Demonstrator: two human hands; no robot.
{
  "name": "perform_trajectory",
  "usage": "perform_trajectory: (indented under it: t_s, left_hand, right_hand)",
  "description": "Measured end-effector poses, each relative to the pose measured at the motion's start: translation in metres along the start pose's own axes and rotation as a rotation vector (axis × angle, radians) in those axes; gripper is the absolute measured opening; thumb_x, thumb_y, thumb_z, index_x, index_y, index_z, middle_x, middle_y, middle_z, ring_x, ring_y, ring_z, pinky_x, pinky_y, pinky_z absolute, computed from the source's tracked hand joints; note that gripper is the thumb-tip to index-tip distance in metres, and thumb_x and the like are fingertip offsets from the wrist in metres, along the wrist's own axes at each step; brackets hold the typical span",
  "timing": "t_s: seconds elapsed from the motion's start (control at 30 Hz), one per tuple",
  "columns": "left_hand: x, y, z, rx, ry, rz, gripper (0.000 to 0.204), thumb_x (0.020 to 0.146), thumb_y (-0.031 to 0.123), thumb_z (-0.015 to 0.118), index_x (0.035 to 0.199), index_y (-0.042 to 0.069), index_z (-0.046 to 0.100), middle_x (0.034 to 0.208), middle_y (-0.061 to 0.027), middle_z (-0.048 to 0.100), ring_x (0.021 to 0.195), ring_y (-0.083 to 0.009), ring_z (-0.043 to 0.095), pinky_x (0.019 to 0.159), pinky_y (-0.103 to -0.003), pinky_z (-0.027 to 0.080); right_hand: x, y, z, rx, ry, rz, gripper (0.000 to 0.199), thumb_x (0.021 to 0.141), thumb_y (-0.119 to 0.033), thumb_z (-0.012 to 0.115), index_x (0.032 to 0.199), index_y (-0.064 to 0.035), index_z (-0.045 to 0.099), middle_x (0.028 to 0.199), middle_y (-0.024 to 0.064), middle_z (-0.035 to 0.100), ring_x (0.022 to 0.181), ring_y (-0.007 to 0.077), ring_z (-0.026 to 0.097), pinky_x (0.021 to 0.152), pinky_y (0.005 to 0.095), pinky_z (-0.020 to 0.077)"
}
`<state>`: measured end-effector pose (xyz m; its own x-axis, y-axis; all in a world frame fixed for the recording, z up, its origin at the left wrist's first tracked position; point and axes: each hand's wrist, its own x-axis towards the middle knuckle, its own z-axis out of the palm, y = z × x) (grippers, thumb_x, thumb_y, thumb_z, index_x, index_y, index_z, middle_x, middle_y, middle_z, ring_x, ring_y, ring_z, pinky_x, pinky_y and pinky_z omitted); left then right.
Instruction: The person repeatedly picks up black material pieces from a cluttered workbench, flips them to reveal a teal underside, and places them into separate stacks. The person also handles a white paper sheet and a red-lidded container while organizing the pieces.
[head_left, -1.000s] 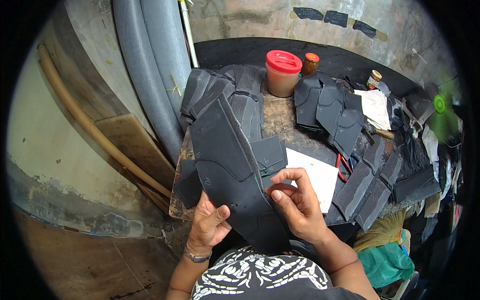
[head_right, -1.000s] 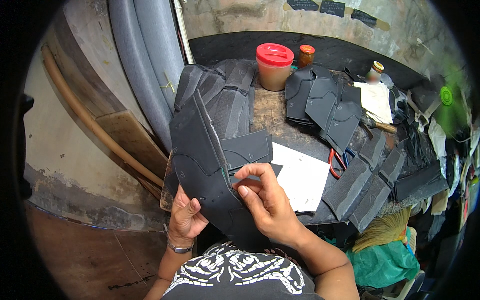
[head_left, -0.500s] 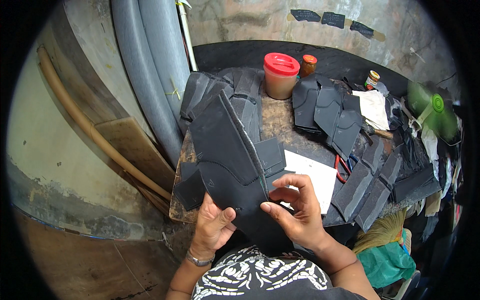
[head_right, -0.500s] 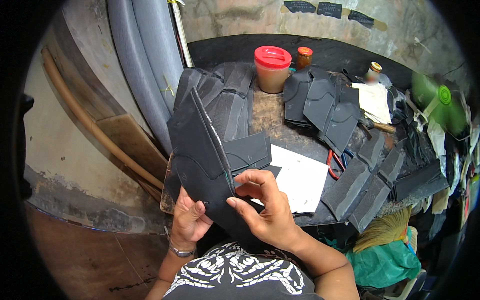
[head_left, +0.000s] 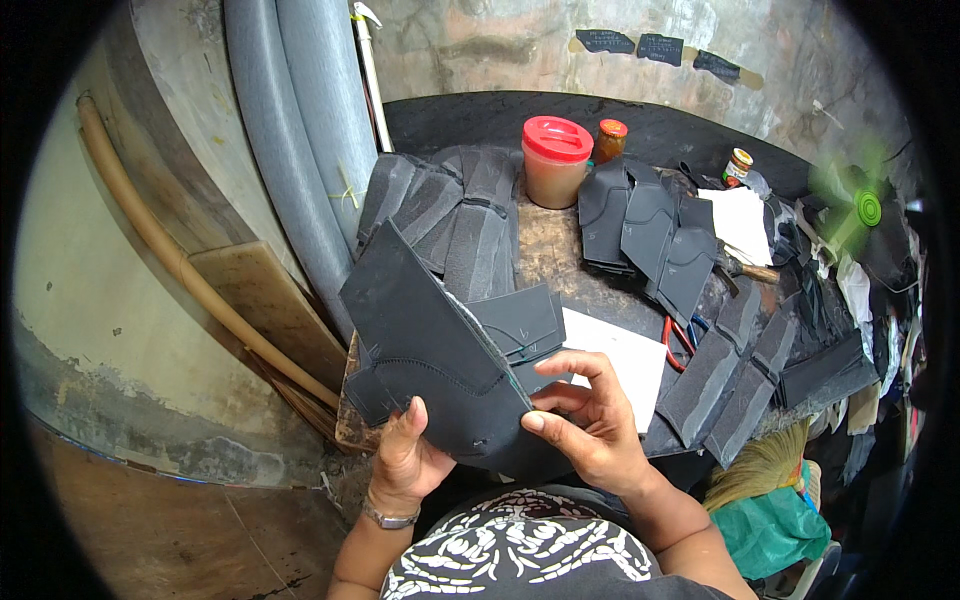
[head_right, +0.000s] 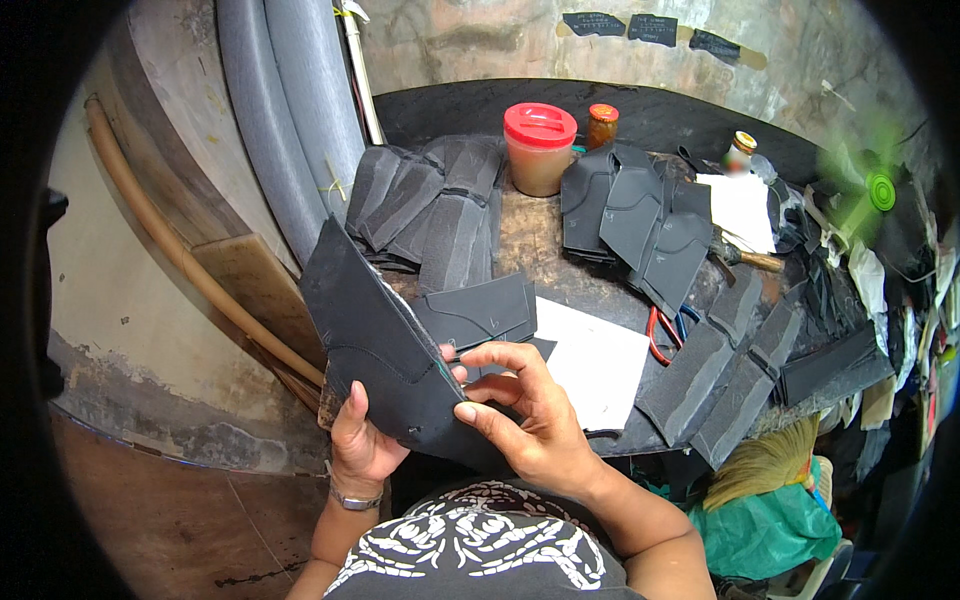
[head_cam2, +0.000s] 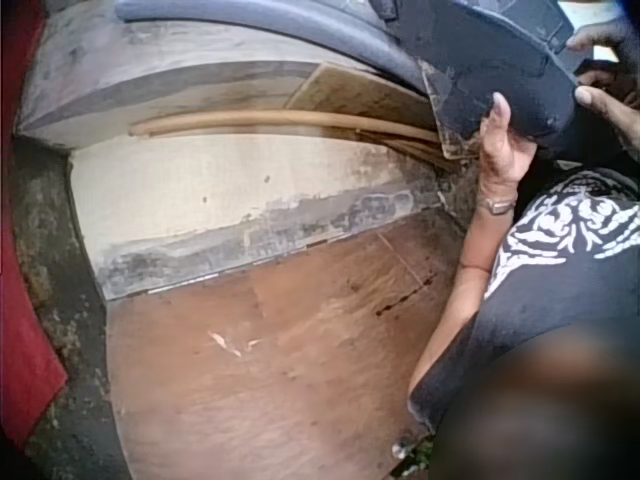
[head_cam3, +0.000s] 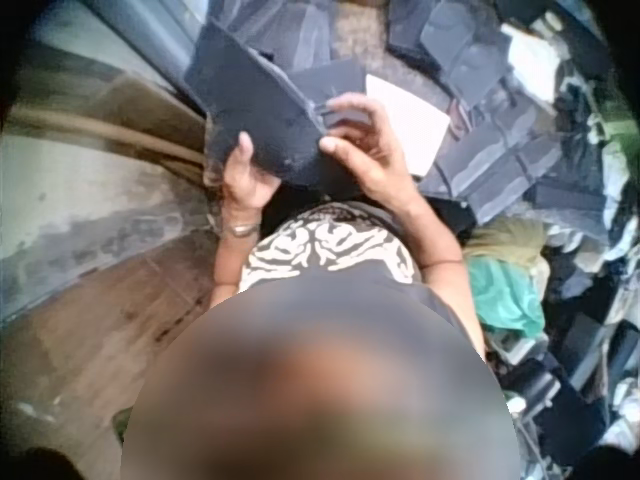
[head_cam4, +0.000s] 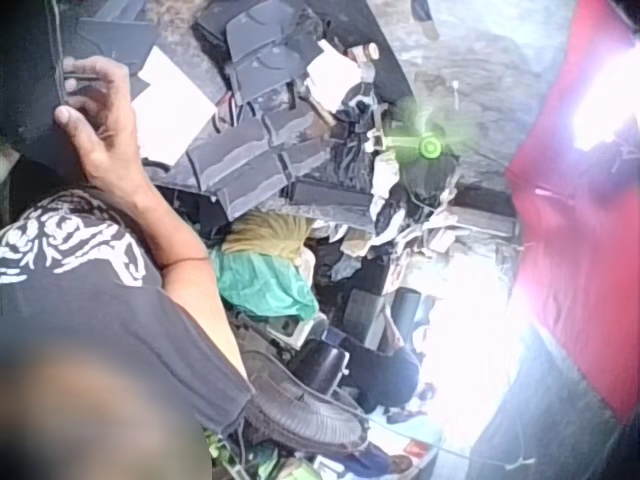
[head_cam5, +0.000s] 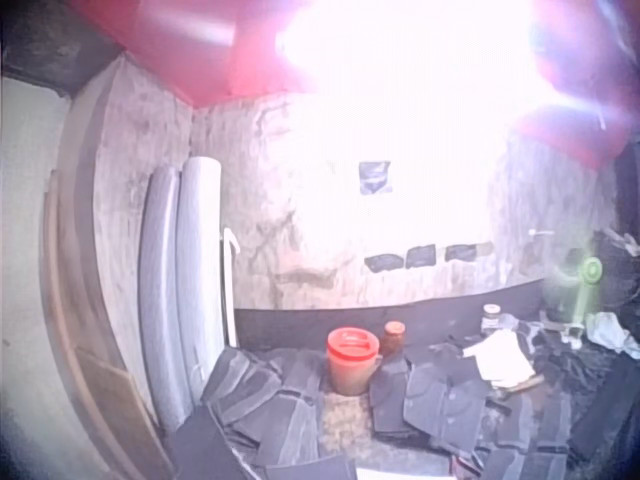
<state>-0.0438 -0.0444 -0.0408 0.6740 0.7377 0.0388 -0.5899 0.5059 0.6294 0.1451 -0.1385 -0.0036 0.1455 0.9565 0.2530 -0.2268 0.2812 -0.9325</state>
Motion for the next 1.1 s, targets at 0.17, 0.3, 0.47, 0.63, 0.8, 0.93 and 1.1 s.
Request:
perform_trajectory:
  t_s: [0.17, 0.3, 0.47, 0.63, 0.8, 0.93, 1.1]
  left_hand:
    - [0.003, -0.001, 0.013, 0.066, 0.099, 0.167, 0.049, 0.099, 0.033, 0.058, 0.134, 0.001, 0.048, 0.130, -0.0139, 0.059, 0.119, -0.0268, 0.059, 0.102, -0.045, 0.050]
    - [0.006, -0.005, 0.023, 0.121, 0.178, 0.258, 0.046, 0.098, 0.031, 0.060, 0.132, 0.001, 0.050, 0.125, -0.0114, 0.061, 0.113, -0.0240, 0.062, 0.100, -0.043, 0.051]
    - [0.005, -0.010, 0.024, 0.164, 0.169, 0.261, 0.043, 0.098, 0.031, 0.060, 0.129, 0.001, 0.052, 0.124, -0.0100, 0.062, 0.112, -0.0233, 0.062, 0.098, -0.043, 0.052]
    - [0.004, -0.016, 0.023, 0.159, 0.166, 0.278, 0.040, 0.098, 0.029, 0.062, 0.127, 0.003, 0.053, 0.123, -0.0097, 0.061, 0.111, -0.0231, 0.062, 0.098, -0.042, 0.052]
    - [0.005, -0.020, 0.024, 0.142, 0.162, 0.266, 0.040, 0.097, 0.029, 0.063, 0.127, 0.004, 0.054, 0.123, -0.0097, 0.061, 0.111, -0.0232, 0.061, 0.098, -0.042, 0.051]
    - [0.003, -0.026, 0.025, 0.141, 0.134, 0.275, 0.041, 0.097, 0.029, 0.062, 0.128, 0.003, 0.053, 0.124, -0.0104, 0.061, 0.113, -0.0243, 0.061, 0.100, -0.042, 0.050]
    - [0.004, -0.025, 0.022, 0.106, 0.119, 0.291, 0.044, 0.099, 0.029, 0.058, 0.132, 0.002, 0.050, 0.127, -0.0138, 0.060, 0.116, -0.0272, 0.060, 0.102, -0.044, 0.049]
  right_hand:
    - [0.000, 0.003, 0.001, -0.086, 0.018, 0.033, 0.048, 0.090, 0.004, 0.065, 0.132, -0.0007, 0.042, 0.125, 0.0116, 0.054, 0.102, 0.0141, 0.061, 0.091, 0.0283, 0.0494]
    - [0.002, -0.001, -0.001, -0.158, 0.019, 0.079, 0.048, 0.090, 0.000, 0.066, 0.132, -0.0011, 0.044, 0.105, 0.0073, 0.064, 0.092, 0.0095, 0.062, 0.083, 0.0235, 0.0472]
    - [0.006, -0.008, -0.002, -0.145, 0.002, 0.200, 0.032, 0.091, -0.007, 0.068, 0.120, 0.0003, 0.056, 0.088, 0.0039, 0.067, 0.084, 0.0064, 0.059, 0.075, 0.0233, 0.0468]
    - [0.006, -0.002, 0.005, -0.227, 0.074, 0.205, 0.014, 0.092, -0.011, 0.069, 0.097, 0.0010, 0.066, 0.083, 0.0002, 0.064, 0.079, 0.0062, 0.057, 0.071, 0.0226, 0.0463]
    - [0.005, -0.001, 0.003, -0.429, 0.072, 0.102, 0.018, 0.092, -0.014, 0.069, 0.096, 0.0031, 0.066, 0.079, 0.0068, 0.069, 0.075, 0.0080, 0.060, 0.067, 0.0265, 0.0493]
    - [0.007, -0.001, 0.004, -0.340, 0.089, 0.082, 0.019, 0.092, -0.015, 0.070, 0.096, 0.0029, 0.066, 0.080, 0.0066, 0.069, 0.073, 0.0084, 0.061, 0.067, 0.0262, 0.0498]
    - [0.008, -0.001, 0.005, -0.380, 0.116, 0.188, 0.020, 0.093, -0.016, 0.068, 0.097, 0.0034, 0.066, 0.079, 0.0070, 0.070, 0.074, 0.0089, 0.063, 0.069, 0.0257, 0.0510]
